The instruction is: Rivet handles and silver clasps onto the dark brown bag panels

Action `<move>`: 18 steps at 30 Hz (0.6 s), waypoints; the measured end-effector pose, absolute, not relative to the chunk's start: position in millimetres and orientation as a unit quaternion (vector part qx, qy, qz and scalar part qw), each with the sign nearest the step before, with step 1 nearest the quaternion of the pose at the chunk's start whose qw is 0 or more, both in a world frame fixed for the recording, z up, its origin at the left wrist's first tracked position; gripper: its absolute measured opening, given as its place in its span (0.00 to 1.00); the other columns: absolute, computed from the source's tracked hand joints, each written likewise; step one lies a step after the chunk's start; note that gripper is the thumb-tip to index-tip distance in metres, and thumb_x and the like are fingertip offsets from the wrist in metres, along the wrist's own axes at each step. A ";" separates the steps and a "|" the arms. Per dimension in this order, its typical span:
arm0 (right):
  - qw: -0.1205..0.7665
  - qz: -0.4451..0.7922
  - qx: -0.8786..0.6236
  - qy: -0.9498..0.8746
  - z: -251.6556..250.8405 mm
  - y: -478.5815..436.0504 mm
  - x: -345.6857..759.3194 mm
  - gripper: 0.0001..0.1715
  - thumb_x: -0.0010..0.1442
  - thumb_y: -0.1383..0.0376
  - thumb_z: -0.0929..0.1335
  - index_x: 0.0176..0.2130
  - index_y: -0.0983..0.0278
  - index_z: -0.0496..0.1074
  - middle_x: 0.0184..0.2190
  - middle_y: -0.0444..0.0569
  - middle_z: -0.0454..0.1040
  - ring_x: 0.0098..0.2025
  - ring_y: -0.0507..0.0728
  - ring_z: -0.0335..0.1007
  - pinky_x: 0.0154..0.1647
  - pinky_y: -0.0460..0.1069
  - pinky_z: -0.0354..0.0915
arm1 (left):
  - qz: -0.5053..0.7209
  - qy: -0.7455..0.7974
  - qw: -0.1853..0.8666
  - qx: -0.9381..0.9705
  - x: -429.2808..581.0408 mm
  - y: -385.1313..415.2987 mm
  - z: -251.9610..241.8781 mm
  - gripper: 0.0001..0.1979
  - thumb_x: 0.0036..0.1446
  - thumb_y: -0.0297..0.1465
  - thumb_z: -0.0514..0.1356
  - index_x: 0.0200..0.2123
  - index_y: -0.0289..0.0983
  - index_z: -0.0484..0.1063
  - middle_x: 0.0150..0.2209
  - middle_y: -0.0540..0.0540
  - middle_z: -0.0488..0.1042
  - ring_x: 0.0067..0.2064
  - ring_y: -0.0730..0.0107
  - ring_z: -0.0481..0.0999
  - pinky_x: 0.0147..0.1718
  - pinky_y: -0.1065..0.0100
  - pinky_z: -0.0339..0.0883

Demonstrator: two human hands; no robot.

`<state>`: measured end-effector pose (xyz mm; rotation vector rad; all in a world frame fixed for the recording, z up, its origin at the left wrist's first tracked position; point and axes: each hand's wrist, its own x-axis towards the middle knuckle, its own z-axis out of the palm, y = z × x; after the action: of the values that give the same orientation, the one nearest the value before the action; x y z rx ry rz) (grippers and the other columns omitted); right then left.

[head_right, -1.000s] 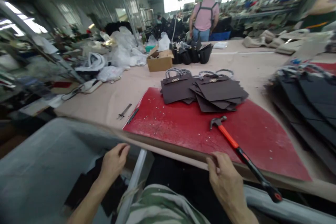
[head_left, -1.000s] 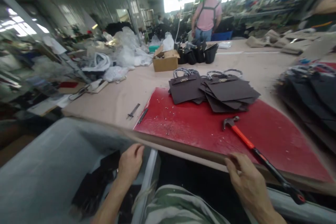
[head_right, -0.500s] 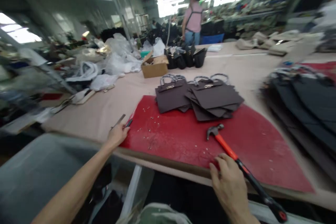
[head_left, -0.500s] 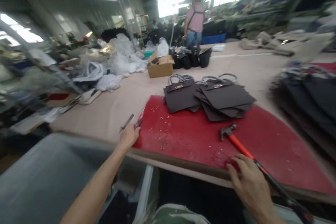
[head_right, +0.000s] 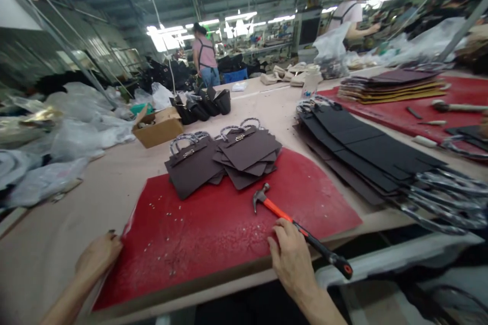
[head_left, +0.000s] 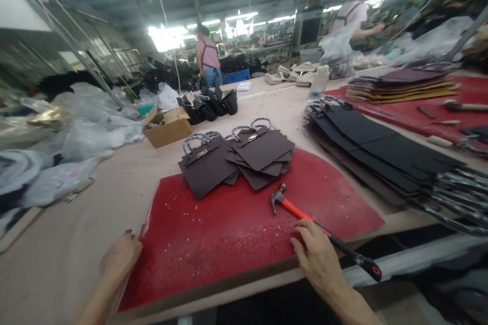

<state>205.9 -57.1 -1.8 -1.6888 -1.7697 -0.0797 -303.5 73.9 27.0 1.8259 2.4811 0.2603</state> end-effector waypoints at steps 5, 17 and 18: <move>0.328 -0.099 -0.638 -0.689 -9.8 -52.1 203.8 0.07 0.65 0.63 0.64 0.41 0.62 0.71 0.44 0.54 0.75 0.44 0.62 0.72 0.44 0.57 0.68 | 0.072 0.792 -0.026 0.606 -250.2 95.9 50.7 0.20 0.64 0.39 0.45 0.40 0.37 0.75 0.42 0.34 0.79 0.40 0.46 0.80 0.38 0.54 0.71; 0.224 -0.230 -0.703 -0.634 -5.4 -21.3 237.7 0.14 0.67 0.60 0.64 0.43 0.66 0.74 0.38 0.55 0.75 0.39 0.62 0.68 0.35 0.54 0.63 | 0.234 0.589 0.046 0.772 -28.1 207.2 95.6 0.15 0.65 0.38 0.56 0.48 0.36 0.75 0.47 0.40 0.77 0.49 0.55 0.77 0.50 0.61 0.70; 0.218 -0.233 -0.710 -0.627 -6.5 -21.4 238.6 0.13 0.67 0.60 0.63 0.42 0.65 0.74 0.38 0.54 0.75 0.38 0.61 0.67 0.35 0.54 0.62 | 0.238 0.566 0.044 0.788 -13.4 213.5 98.5 0.15 0.64 0.39 0.57 0.48 0.36 0.75 0.48 0.40 0.76 0.50 0.56 0.77 0.50 0.62 0.69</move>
<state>238.6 -21.4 -6.5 -1.9668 -1.7366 -0.6439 -13.4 213.5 98.5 2.4074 1.7306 0.7289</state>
